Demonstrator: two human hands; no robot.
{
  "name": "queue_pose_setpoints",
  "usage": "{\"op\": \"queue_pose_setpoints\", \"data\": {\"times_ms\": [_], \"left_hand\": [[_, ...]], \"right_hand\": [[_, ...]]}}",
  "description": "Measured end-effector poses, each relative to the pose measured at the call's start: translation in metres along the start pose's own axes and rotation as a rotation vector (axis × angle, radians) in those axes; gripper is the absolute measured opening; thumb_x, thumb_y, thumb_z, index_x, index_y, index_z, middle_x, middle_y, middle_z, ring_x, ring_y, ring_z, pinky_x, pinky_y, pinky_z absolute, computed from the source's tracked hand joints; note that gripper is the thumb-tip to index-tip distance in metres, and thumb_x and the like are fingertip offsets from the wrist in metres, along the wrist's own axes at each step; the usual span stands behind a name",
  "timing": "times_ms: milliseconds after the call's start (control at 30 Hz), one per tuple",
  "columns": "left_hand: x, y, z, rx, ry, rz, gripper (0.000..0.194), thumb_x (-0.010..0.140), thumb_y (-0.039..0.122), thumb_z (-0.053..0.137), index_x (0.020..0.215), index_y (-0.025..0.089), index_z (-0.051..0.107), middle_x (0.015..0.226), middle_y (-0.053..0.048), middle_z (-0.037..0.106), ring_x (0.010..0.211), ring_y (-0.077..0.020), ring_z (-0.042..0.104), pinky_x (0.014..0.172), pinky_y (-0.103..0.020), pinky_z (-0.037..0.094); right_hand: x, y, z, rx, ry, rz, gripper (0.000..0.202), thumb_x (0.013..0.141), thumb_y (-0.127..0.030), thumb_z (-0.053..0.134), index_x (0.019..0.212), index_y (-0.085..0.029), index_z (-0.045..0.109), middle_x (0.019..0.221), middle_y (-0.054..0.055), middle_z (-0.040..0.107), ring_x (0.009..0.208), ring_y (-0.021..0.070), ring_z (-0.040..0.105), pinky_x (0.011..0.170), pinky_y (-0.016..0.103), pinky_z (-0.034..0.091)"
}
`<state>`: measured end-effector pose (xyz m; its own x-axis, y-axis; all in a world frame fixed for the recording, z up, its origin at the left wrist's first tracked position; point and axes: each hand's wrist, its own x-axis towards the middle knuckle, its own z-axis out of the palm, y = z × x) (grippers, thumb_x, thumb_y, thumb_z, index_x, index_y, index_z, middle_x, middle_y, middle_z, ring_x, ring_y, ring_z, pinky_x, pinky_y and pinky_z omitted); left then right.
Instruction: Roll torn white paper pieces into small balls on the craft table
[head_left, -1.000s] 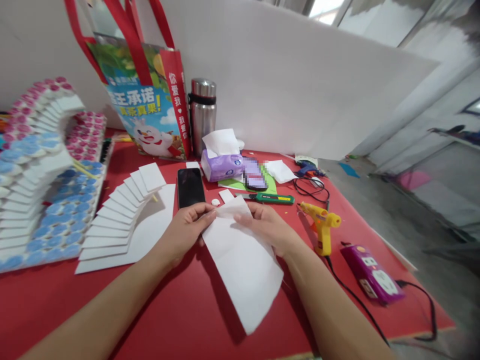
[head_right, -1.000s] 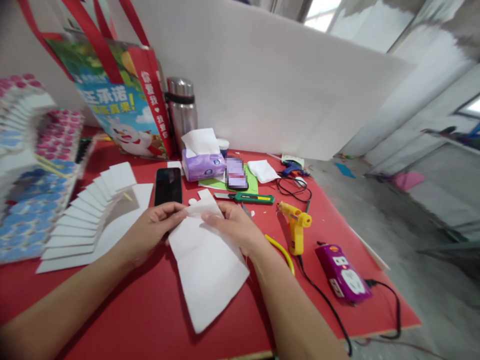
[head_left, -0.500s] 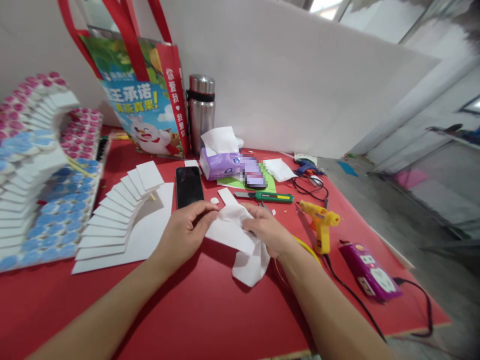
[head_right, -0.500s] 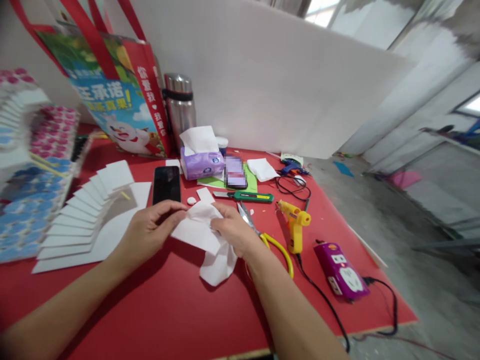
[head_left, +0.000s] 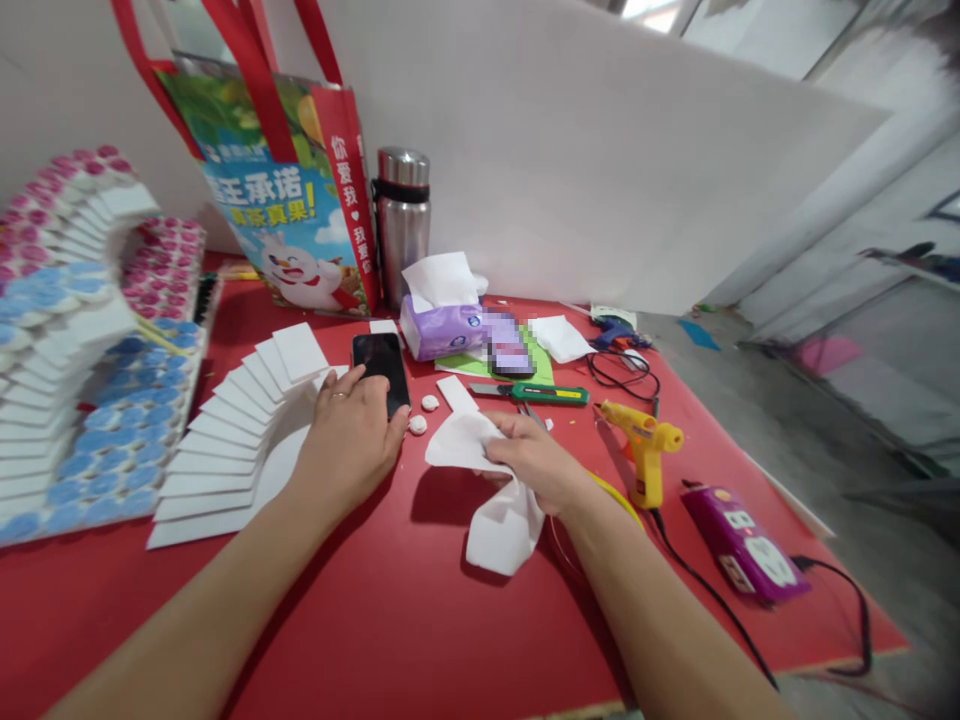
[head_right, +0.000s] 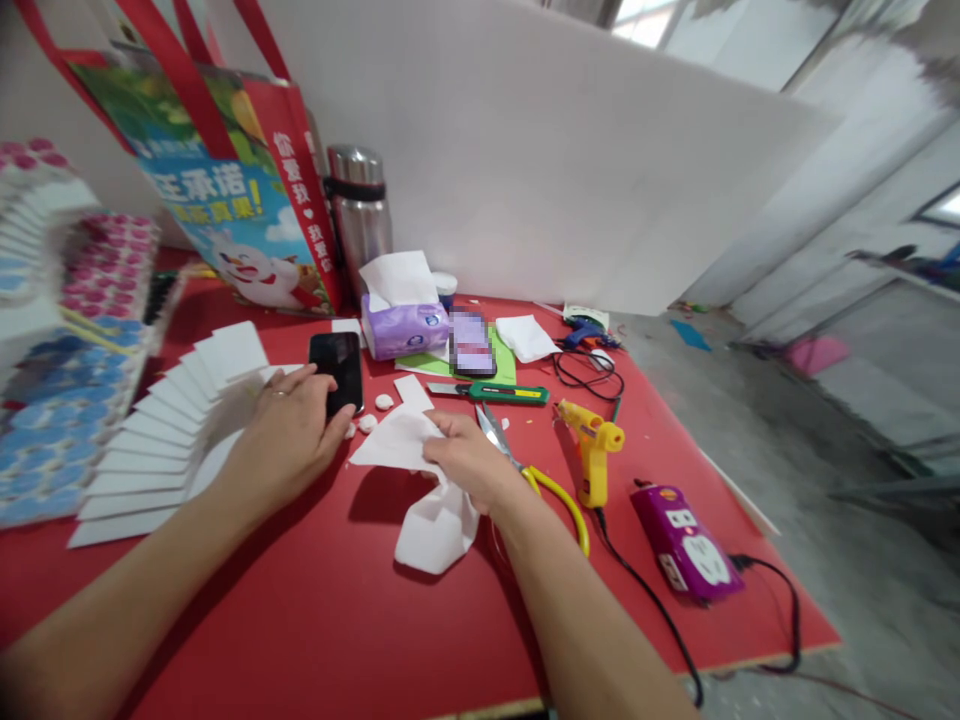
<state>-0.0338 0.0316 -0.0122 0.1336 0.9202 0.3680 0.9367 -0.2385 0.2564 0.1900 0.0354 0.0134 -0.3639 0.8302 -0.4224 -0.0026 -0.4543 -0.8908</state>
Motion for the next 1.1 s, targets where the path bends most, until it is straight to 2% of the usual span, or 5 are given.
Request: {"op": "queue_pose_setpoints", "data": {"times_ms": [200, 467, 633, 867, 1100], "left_hand": [[-0.008, 0.017, -0.014, -0.383, 0.103, -0.050, 0.031, 0.100, 0.042, 0.048, 0.115, 0.016, 0.057, 0.127, -0.017, 0.065, 0.120, -0.0324, 0.061, 0.103, -0.048, 0.048], [-0.020, 0.044, -0.024, -1.155, -0.273, -0.352, 0.047, 0.096, 0.061, 0.055, 0.123, 0.023, 0.055, 0.100, -0.002, 0.067, 0.074, -0.0143, 0.063, 0.065, -0.027, 0.050], [-0.016, 0.044, -0.022, -1.225, -0.442, -0.407, 0.043, 0.090, 0.059, 0.065, 0.104, 0.018, 0.059, 0.068, 0.005, 0.059, 0.046, -0.0087, 0.051, 0.045, -0.022, 0.041], [-0.018, 0.043, -0.017, -1.288, -0.488, -0.397, 0.034, 0.091, 0.051, 0.067, 0.100, 0.019, 0.061, 0.072, 0.003, 0.062, 0.053, -0.0110, 0.059, 0.046, -0.020, 0.049], [-0.018, 0.037, -0.012, -1.204, -0.281, -0.420, 0.029, 0.096, 0.049, 0.061, 0.092, 0.020, 0.059, 0.058, 0.006, 0.057, 0.042, -0.0079, 0.047, 0.042, -0.018, 0.039]], "right_hand": [[-0.003, -0.004, 0.000, 0.005, 0.020, 0.024, 0.027, 0.053, -0.016, 0.056, 0.078, -0.018, 0.065, 0.052, -0.008, 0.056, 0.044, 0.0068, 0.043, 0.043, 0.019, 0.030], [-0.006, -0.009, 0.001, -0.015, 0.032, 0.006, 0.034, 0.054, -0.017, 0.059, 0.086, -0.016, 0.071, 0.055, -0.007, 0.060, 0.045, 0.0074, 0.046, 0.044, 0.019, 0.032], [-0.006, -0.006, 0.001, -0.062, 0.006, -0.009, 0.036, 0.058, -0.017, 0.057, 0.091, -0.016, 0.072, 0.060, -0.006, 0.062, 0.050, 0.0093, 0.052, 0.048, 0.020, 0.036], [-0.011, -0.008, -0.001, -0.154, -0.018, -0.031, 0.023, 0.071, -0.023, 0.068, 0.094, -0.018, 0.068, 0.069, -0.004, 0.065, 0.054, 0.0095, 0.054, 0.051, 0.021, 0.040], [-0.020, -0.020, 0.001, -0.338, -0.165, 0.089, 0.035, 0.068, -0.018, 0.082, 0.101, -0.020, 0.070, 0.086, -0.001, 0.074, 0.072, 0.0151, 0.067, 0.064, 0.025, 0.053]]}}
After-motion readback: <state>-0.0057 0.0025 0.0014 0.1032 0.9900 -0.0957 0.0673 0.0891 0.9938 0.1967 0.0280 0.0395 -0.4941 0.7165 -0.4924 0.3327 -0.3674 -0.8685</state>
